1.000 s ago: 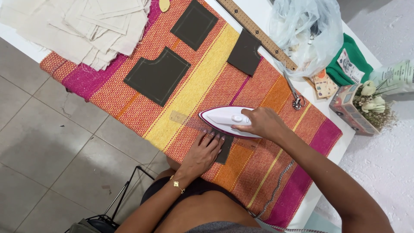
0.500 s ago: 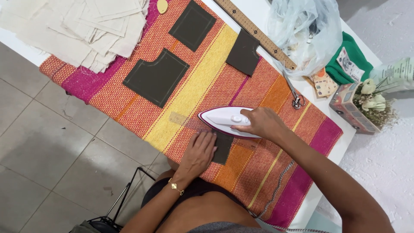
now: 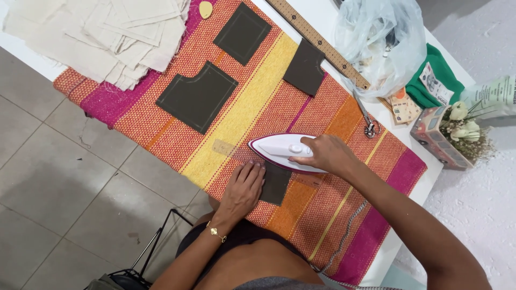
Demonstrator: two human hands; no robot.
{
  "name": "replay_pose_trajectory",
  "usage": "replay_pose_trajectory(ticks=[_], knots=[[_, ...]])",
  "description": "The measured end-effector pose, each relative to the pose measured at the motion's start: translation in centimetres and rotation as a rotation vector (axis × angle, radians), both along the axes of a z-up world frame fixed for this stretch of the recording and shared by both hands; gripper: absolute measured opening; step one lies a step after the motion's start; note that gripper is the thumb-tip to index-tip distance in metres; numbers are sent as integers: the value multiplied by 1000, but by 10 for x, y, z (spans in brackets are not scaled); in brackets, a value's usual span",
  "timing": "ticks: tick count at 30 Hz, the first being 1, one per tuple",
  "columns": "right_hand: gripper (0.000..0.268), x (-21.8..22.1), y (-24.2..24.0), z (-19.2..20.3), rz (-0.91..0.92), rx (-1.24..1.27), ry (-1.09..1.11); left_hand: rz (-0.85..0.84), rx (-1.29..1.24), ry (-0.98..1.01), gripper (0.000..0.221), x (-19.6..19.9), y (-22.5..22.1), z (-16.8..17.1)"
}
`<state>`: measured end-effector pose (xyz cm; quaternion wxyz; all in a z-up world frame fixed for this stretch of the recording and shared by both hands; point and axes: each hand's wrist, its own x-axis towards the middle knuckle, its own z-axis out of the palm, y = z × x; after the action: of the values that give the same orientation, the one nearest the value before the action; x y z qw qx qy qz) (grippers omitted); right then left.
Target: Ironing small dark fabric pieces on a work table using a steam iron and a ruler for alignment.
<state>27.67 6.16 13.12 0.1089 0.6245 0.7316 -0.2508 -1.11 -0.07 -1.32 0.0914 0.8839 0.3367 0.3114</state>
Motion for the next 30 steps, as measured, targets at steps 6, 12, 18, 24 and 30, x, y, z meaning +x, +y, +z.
replay_pose_trajectory(ticks=[6, 12, 18, 24, 30], knots=[[61, 1, 1, 0, -6, -25, 10, 6, 22, -32, 33, 0, 2, 3], [63, 5, -3, -4, -18, -44, 25, 8, 42, -34, 34, -1, 4, 11], [62, -2, -15, 5, -19, -40, 5, 14, 57, -29, 35, -1, 3, 8], [63, -4, -17, 8, -13, -26, -16, 10, 61, -38, 35, -2, 3, 8], [63, -4, -18, 7, -22, -30, -26, 14, 68, -40, 35, -2, 3, 6]])
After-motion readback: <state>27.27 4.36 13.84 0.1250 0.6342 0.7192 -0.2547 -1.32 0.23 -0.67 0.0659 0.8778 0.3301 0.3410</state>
